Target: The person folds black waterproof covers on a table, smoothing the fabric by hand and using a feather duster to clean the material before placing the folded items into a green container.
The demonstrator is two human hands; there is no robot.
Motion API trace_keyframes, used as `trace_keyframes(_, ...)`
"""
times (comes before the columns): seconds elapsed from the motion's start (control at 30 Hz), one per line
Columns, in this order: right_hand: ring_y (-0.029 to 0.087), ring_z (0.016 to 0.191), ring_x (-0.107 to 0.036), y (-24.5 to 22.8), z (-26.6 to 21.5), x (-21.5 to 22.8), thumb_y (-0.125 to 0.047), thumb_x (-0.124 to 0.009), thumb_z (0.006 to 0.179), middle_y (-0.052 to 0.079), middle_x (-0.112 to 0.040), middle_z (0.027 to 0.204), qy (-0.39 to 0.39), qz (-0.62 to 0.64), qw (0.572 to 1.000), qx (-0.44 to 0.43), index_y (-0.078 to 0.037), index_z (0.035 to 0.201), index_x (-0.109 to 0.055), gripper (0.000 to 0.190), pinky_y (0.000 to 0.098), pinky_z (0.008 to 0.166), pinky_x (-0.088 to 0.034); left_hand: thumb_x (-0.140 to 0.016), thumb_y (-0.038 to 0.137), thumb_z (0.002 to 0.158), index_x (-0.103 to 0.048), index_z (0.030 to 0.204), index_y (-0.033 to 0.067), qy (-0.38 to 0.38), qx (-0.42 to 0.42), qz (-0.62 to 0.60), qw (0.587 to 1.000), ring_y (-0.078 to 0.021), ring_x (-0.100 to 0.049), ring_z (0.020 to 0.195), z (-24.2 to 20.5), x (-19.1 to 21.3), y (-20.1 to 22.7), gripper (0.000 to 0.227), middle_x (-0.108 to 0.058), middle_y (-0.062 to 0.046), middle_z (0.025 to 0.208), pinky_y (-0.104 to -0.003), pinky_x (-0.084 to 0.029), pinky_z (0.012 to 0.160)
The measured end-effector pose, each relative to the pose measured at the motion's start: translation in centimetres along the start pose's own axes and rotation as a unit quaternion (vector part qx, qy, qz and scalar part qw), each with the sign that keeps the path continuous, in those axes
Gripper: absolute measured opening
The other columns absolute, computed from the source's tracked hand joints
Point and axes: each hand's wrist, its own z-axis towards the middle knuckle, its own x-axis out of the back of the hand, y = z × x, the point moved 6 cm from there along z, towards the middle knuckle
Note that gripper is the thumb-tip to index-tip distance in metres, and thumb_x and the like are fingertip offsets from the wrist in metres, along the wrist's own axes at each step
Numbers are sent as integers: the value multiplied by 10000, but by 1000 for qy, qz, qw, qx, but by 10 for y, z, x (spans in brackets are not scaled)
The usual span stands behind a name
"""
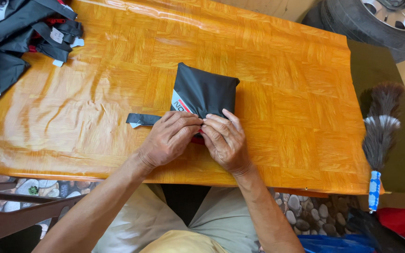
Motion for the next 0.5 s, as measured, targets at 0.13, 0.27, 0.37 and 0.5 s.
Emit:
trace_keyframes(0.13,312,942,-760,-3,-2,-2,-68,-730,932,134,-747,1016,3,-12,1000,6,-6,970,-737,74,542,997,-537,-480,92,1071,-701,928,34,-10,-19,16,1000,-307,-727,934,-8,-7,-4,270,-713,-108,989,-405,-583,768)
trace_keyframes(0.27,308,941,-742,-3,-3,-6,-99,-637,992,126,-717,998,-6,-34,999,4,-8,967,-693,110,531,990,-540,-440,76,1089,-675,932,25,-14,-34,37,999,-316,-706,930,-10,-11,-4,287,-674,-119,969,-384,-566,754)
trace_keyframes(0.37,309,946,-735,-2,-5,-6,-82,-593,1009,122,-699,996,-7,-43,999,4,-8,977,-681,118,521,987,-547,-423,72,1095,-678,945,10,-12,-40,33,999,-329,-703,939,-5,-5,1,302,-671,-134,976,-384,-569,767)
trace_keyframes(0.5,302,954,-730,-3,-7,-6,-51,-572,1017,113,-689,986,0,-33,999,-6,-10,975,-676,119,509,993,-545,-436,50,1081,-687,938,-4,-14,-37,23,999,-347,-705,923,-6,-3,1,294,-685,-147,985,-399,-583,755)
